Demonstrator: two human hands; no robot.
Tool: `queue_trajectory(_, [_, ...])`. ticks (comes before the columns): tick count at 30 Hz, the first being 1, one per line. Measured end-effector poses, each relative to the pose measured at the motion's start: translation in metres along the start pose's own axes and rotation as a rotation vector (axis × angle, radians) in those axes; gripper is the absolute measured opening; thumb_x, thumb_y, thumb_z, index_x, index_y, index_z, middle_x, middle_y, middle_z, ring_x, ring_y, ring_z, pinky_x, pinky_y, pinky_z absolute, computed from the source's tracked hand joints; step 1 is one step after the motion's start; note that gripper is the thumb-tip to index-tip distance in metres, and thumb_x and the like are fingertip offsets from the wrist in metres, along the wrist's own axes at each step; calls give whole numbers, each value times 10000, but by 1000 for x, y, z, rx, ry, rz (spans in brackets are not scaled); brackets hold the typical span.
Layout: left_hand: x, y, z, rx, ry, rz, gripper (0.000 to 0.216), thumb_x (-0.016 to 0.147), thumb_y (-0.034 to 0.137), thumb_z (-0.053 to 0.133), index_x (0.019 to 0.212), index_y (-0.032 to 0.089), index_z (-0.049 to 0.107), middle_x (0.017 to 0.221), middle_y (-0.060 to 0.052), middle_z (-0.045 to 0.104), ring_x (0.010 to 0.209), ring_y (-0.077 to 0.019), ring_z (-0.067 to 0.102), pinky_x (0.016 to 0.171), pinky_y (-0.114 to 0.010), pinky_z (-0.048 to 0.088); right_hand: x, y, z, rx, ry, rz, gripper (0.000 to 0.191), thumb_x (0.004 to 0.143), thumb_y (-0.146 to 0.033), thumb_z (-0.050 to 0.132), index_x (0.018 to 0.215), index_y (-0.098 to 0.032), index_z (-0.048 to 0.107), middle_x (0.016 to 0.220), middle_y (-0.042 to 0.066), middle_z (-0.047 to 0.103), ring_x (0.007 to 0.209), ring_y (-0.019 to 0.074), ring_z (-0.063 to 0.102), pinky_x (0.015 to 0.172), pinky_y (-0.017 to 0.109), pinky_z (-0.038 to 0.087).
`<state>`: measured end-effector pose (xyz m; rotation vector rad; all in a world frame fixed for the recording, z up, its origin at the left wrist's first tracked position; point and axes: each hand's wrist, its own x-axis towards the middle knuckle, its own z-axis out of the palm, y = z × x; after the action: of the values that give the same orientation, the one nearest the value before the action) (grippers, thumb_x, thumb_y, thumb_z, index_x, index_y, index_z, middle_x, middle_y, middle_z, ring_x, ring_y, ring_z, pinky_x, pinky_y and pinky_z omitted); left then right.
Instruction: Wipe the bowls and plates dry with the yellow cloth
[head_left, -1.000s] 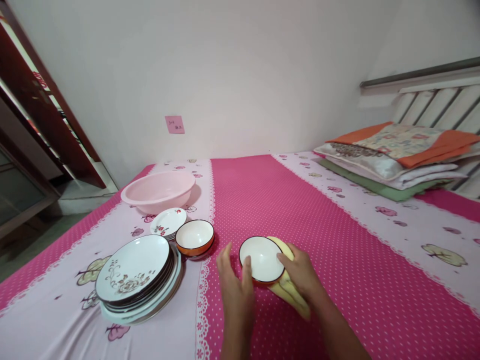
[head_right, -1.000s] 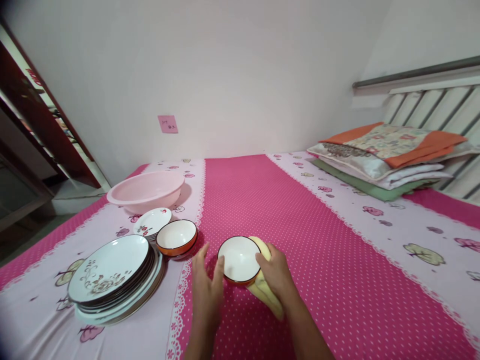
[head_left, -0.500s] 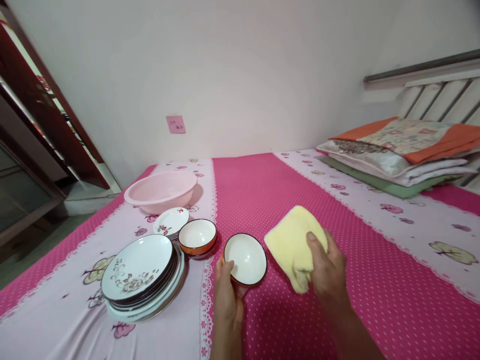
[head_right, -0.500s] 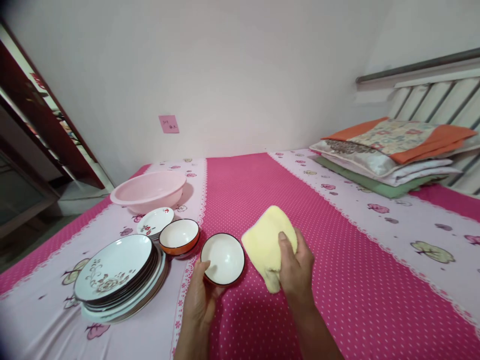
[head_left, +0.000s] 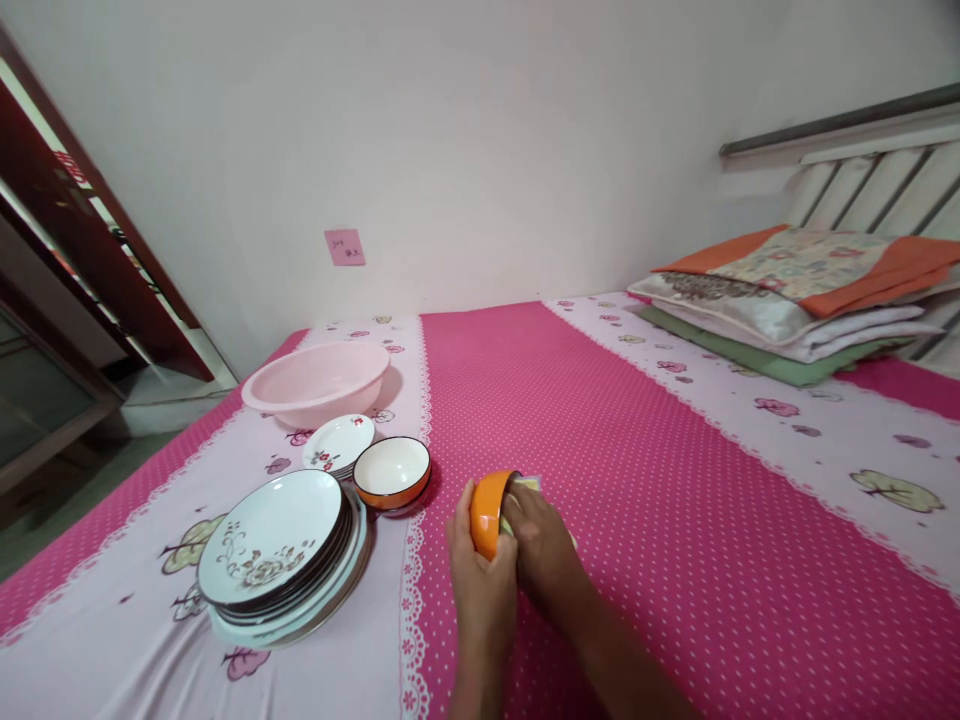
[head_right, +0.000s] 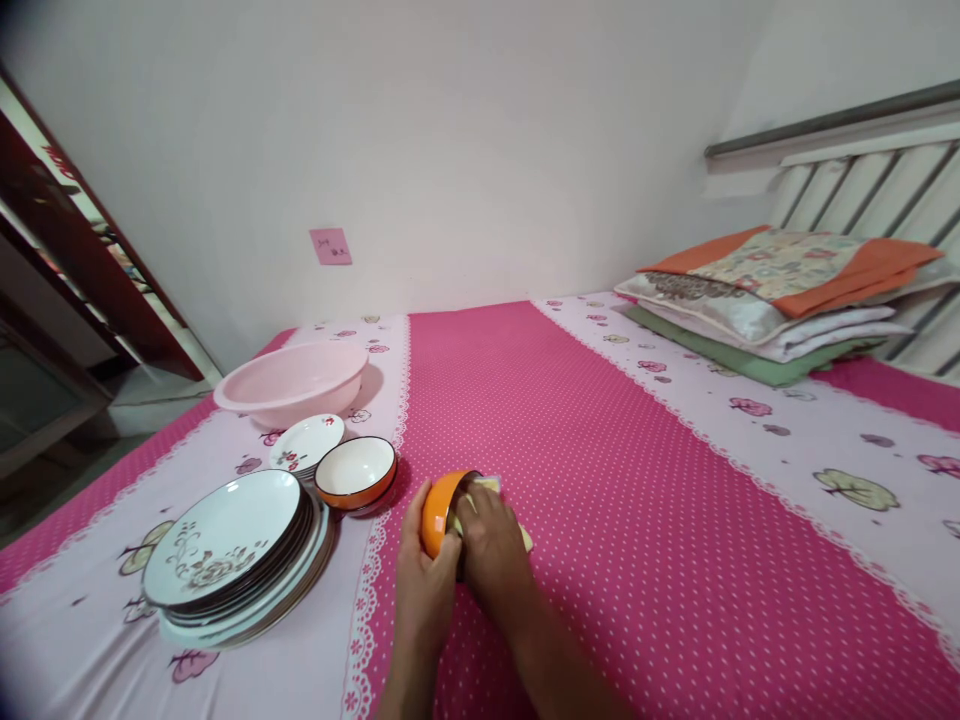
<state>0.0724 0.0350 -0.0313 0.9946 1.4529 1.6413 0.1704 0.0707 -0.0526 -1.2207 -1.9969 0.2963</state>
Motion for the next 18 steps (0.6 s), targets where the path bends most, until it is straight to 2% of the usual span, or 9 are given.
queue_trajectory(3, [-6, -1, 3, 142, -9, 126, 671, 718, 116, 606, 1376, 246, 626, 1307, -102, 625, 1277, -293, 582, 1141, -451, 431, 0, -11, -3, 161, -17, 188, 338, 964, -216, 539, 1275, -199, 671, 1176, 153, 731, 1032, 312, 687, 889, 440, 533])
queue_trajectory(6, [-9, 2, 3, 239, -47, 197, 655, 738, 123, 580, 1376, 257, 630, 1229, -93, 605, 1183, -284, 597, 1087, -466, 461, 1, -14, -8, 501, -137, 407, 275, 950, -325, 612, 1185, -216, 701, 905, 83, 757, 824, 272, 713, 706, 361, 541])
queue_trajectory(8, [-9, 7, 1, 277, -69, 227, 625, 755, 137, 578, 1364, 262, 639, 1200, -87, 597, 1153, -283, 592, 1071, -480, 463, 2, -11, -12, 796, -229, 437, 287, 891, -355, 696, 1142, -216, 712, 900, 68, 761, 847, 269, 720, 715, 352, 551])
queue_trajectory(11, [-6, 14, -3, 275, -109, 219, 536, 787, 198, 601, 1313, 267, 670, 1231, -84, 621, 1161, -293, 604, 1070, -496, 462, 0, -5, -18, 1107, -264, 425, 405, 797, -355, 797, 1169, -235, 691, 1068, 68, 764, 976, 267, 724, 859, 381, 570])
queue_trajectory(14, [-1, 18, -8, 220, -155, 128, 479, 820, 356, 680, 1289, 262, 683, 1267, -96, 670, 1168, -323, 629, 1057, -514, 480, -5, -2, -21, 1203, -208, 443, 434, 813, -411, 763, 1194, -234, 656, 1103, 84, 750, 963, 271, 742, 883, 409, 585])
queue_trajectory(18, [6, 19, -13, 83, -216, 15, 580, 779, 475, 786, 1303, 248, 683, 1240, -101, 721, 1108, -324, 682, 993, -461, 537, -9, -9, -13, 1087, -52, 392, 392, 944, -469, 551, 1234, -214, 617, 1036, 103, 756, 888, 271, 761, 838, 417, 615])
